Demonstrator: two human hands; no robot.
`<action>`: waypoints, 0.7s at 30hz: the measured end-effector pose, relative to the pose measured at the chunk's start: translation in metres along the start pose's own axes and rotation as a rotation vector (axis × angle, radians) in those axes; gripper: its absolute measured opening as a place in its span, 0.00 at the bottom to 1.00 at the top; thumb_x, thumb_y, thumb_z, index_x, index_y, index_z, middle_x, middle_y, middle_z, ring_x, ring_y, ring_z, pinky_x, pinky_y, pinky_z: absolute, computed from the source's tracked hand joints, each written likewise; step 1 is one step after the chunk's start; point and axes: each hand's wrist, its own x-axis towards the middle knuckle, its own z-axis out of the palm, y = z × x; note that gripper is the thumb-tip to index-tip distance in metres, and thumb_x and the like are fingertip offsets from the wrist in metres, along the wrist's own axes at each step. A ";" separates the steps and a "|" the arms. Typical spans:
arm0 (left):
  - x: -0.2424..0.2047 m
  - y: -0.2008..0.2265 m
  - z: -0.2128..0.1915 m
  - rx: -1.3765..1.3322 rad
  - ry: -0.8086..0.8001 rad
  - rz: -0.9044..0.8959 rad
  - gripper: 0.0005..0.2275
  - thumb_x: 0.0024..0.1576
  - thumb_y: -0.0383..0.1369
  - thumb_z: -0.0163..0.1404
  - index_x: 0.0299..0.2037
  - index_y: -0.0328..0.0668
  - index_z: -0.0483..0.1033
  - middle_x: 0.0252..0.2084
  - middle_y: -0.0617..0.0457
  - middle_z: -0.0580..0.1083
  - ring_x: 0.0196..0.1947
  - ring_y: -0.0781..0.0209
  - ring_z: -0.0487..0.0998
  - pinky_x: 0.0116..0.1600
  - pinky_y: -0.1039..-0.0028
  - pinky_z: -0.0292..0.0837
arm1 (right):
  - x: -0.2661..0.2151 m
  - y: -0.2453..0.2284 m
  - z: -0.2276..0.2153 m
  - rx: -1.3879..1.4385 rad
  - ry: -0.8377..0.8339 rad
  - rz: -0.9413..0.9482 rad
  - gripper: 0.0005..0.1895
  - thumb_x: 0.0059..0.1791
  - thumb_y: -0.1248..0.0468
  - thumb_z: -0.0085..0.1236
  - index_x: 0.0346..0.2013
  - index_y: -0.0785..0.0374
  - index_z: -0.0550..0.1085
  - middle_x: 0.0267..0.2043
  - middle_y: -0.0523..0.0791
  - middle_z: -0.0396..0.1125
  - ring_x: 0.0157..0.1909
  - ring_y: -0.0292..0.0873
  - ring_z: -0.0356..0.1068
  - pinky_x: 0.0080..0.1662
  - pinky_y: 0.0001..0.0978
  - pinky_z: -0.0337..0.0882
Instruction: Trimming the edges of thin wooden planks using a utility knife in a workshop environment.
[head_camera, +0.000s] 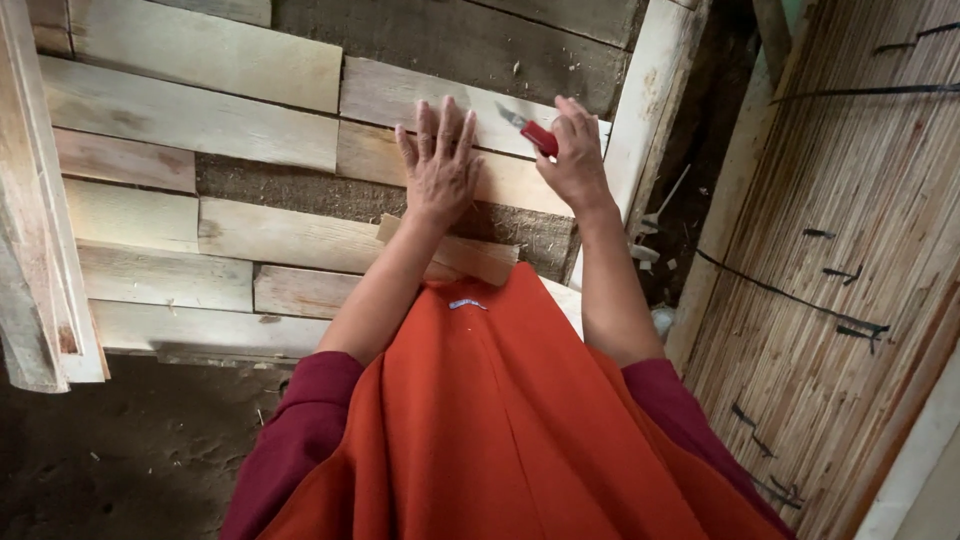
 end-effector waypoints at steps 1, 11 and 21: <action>0.002 -0.004 0.013 0.000 0.000 0.002 0.28 0.67 0.53 0.26 0.75 0.60 0.33 0.74 0.54 0.25 0.72 0.40 0.21 0.68 0.39 0.14 | -0.002 0.001 0.000 -0.001 0.001 0.002 0.16 0.51 0.64 0.69 0.42 0.70 0.69 0.63 0.57 0.60 0.67 0.55 0.59 0.71 0.51 0.61; 0.013 0.014 -0.011 0.034 0.054 0.035 0.26 0.67 0.48 0.26 0.75 0.55 0.37 0.74 0.56 0.25 0.71 0.44 0.19 0.68 0.40 0.14 | -0.009 -0.060 -0.008 0.225 -0.025 0.533 0.22 0.51 0.57 0.63 0.53 0.61 0.65 0.45 0.48 0.70 0.39 0.47 0.74 0.38 0.36 0.81; 0.024 0.011 -0.009 -0.034 -0.011 0.032 0.24 0.68 0.47 0.23 0.75 0.63 0.36 0.74 0.61 0.26 0.70 0.41 0.19 0.66 0.41 0.10 | -0.012 -0.048 0.015 0.116 0.016 0.429 0.26 0.47 0.59 0.70 0.55 0.59 0.68 0.43 0.50 0.70 0.38 0.50 0.74 0.34 0.43 0.79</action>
